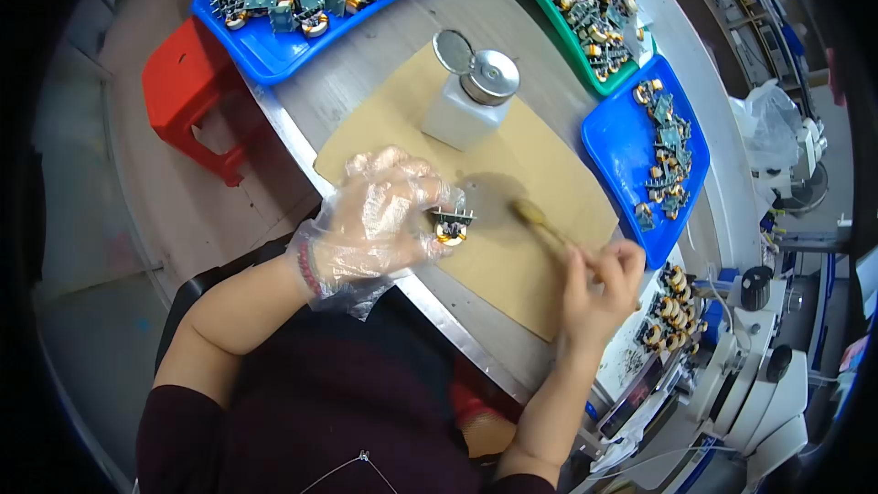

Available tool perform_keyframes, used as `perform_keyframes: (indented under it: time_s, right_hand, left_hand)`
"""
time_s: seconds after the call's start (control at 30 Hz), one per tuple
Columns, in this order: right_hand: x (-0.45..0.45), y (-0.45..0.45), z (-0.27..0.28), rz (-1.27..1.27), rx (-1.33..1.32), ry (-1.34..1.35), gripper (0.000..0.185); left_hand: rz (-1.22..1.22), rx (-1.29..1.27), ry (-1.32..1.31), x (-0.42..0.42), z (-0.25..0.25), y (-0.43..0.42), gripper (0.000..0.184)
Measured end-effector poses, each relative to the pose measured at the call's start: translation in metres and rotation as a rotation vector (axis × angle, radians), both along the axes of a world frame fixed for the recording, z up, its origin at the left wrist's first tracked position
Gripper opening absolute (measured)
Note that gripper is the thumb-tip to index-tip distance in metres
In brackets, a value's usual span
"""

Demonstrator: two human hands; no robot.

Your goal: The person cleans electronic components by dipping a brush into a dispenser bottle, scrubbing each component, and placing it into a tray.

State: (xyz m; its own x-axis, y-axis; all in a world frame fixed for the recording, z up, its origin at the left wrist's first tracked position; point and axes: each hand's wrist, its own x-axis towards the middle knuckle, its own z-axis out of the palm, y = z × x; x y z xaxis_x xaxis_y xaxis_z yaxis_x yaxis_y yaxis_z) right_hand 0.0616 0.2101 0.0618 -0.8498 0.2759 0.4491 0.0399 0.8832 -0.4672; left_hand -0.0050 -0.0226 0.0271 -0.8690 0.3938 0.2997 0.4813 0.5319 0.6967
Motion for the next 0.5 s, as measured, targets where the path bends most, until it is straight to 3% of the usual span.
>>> perform_keyframes:
  time_s: [0.07,0.1,0.13,0.17,0.2,0.23,0.27,0.33,0.37,0.4,0.47,0.5]
  right_hand:
    - [0.001,-0.036,0.002,0.240,-0.143,0.074,0.008]
    - [-0.003,-0.045,-0.006,0.275,-0.015,-0.027,0.007]
    - [-0.008,-0.039,-0.013,0.305,-0.198,-0.029,0.006]
    - [-0.009,-0.021,-0.013,0.256,-0.090,0.016,0.008]
    - [-0.007,-0.012,-0.006,0.051,0.016,-0.059,0.009]
    - [-0.008,0.000,-0.006,0.048,-0.061,0.016,0.009]
    - [-0.001,0.004,-0.002,0.034,0.051,0.007,0.010]
    - [0.000,-0.023,-0.001,0.273,0.037,0.137,0.011]
    - [-0.003,-0.044,-0.001,0.331,0.058,0.058,0.011]
    - [-0.007,-0.041,-0.013,0.309,-0.192,-0.005,0.011]
    - [-0.005,-0.008,-0.006,0.130,0.014,-0.074,0.011]
    - [-0.008,-0.003,-0.003,0.032,-0.107,-0.001,0.010]
  left_hand:
    - [-0.001,-0.016,0.033,0.000,-0.002,0.000,0.027]
    - [-0.013,-0.028,0.034,0.000,-0.001,-0.001,0.027]
    - [0.005,-0.064,0.039,0.000,0.000,0.000,0.028]
    - [-0.008,-0.067,0.044,-0.001,0.000,0.000,0.028]
    - [-0.014,-0.054,0.046,-0.001,-0.002,-0.002,0.031]
    - [-0.013,-0.039,0.047,0.000,-0.004,-0.002,0.033]
    - [-0.004,-0.033,0.049,0.000,-0.005,-0.001,0.033]
    - [-0.011,-0.073,0.005,-0.002,-0.001,-0.002,0.034]
    - [-0.038,-0.114,-0.029,-0.001,0.001,-0.002,0.035]
    - [-0.043,-0.123,-0.026,0.000,0.004,-0.003,0.035]
    - [-0.038,-0.055,0.035,0.000,-0.002,-0.003,0.032]
    - [-0.001,0.020,0.090,0.000,-0.003,-0.002,0.029]
